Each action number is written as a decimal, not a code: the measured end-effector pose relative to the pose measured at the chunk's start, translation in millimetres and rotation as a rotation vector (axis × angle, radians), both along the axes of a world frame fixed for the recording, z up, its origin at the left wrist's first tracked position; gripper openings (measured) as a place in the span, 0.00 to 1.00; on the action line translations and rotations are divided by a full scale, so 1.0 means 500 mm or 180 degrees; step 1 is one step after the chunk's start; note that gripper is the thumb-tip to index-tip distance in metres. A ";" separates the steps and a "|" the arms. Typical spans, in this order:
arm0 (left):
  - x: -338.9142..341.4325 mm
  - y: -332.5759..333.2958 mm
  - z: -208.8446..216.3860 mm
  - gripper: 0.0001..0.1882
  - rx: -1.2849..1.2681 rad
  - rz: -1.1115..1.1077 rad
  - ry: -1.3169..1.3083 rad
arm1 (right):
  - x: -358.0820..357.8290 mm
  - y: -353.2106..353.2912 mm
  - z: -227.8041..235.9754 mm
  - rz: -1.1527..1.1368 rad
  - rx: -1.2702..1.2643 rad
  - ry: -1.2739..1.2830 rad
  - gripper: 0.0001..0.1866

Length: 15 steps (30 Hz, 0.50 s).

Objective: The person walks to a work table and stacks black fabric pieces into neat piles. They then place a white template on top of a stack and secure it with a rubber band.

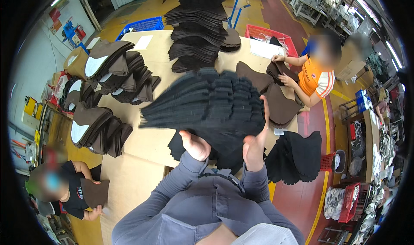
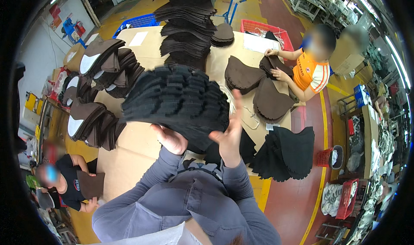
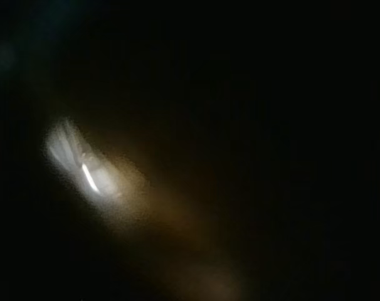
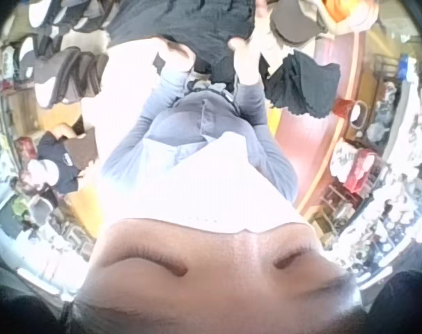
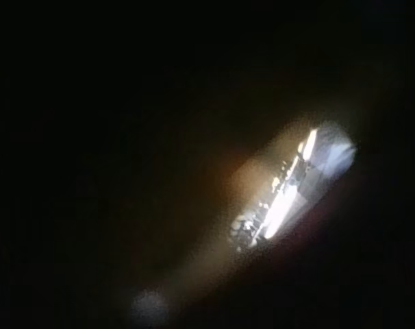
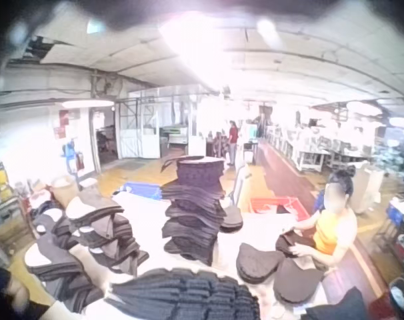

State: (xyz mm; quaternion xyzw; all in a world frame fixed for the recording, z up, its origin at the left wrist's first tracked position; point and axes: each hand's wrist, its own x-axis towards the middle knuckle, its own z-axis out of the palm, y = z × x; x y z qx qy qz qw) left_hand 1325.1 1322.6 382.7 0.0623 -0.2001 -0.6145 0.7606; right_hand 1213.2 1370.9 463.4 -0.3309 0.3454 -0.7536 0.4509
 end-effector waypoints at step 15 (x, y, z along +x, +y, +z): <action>0.131 0.003 -0.092 0.43 0.1406 -0.0833 -0.0950 | -0.043 0.045 -0.198 0.0210 0.0233 0.0227 0.35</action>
